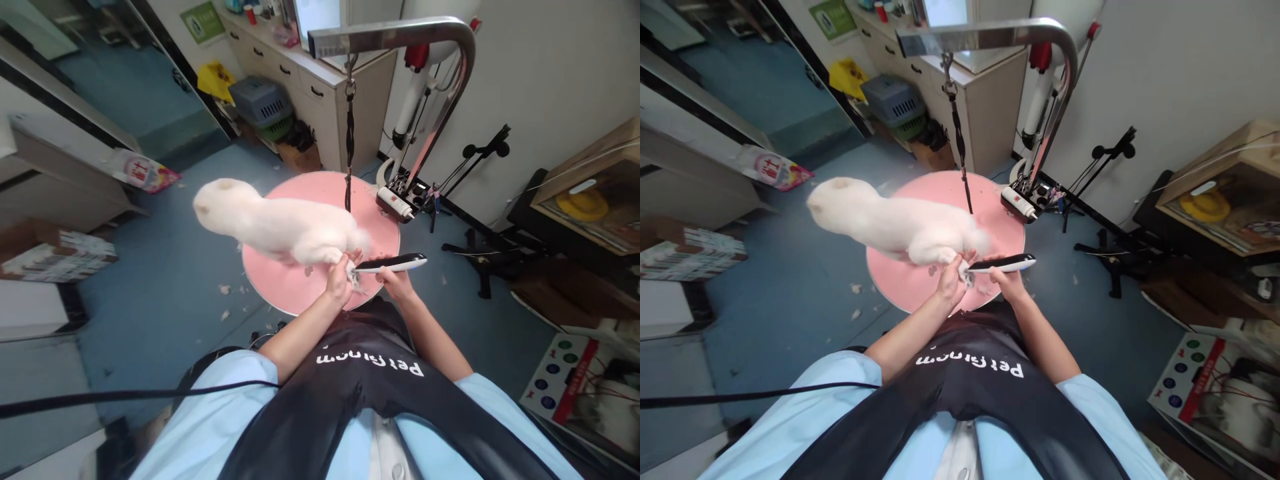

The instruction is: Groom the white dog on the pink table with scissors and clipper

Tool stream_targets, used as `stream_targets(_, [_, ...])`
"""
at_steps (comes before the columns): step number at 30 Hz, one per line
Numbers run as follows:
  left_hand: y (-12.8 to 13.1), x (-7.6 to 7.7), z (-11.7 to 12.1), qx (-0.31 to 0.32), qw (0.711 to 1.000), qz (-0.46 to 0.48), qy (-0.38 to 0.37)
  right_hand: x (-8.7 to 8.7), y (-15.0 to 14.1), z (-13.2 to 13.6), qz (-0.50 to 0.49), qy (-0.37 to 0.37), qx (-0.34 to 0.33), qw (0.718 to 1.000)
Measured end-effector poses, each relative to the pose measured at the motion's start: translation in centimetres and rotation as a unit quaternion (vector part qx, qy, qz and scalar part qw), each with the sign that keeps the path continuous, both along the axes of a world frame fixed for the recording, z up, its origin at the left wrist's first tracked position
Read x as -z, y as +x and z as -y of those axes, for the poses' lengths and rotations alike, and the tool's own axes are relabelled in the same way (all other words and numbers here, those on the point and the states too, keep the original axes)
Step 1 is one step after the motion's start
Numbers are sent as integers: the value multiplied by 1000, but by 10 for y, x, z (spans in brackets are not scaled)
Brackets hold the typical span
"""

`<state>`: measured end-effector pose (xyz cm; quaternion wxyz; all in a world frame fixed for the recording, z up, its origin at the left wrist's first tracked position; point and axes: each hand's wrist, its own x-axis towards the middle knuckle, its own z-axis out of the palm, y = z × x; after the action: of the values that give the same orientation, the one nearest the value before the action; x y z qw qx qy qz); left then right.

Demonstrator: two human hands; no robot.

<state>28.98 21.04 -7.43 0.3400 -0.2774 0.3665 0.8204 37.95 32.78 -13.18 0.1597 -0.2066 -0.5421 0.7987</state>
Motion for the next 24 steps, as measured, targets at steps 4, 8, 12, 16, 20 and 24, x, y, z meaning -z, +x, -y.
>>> stream_targets(4, [2, 5, 1, 2, 1000, -15, 15, 1, -2, 6, -52, 98, -7, 994])
stream_targets(8, [3, 6, -2, -13, 999, -17, 28, -4, -1, 1, -66, 121, -67, 988])
stream_targets(12, [4, 8, -3, -14, 1000, -10, 24, -11, -5, -11, -63, 115, -126, 983])
stream_targets(16, [8, 15, -5, -11, 999, -35, 11, -13, -8, -21, -39, 111, -181, 976])
stream_targets(20, [11, 19, -8, -34, 999, -41, 2, -12, -7, -25, -62, 98, -170, 979])
stream_targets(24, [12, 18, -10, -44, 999, -30, -13, -12, -5, -24, -75, 83, -203, 973])
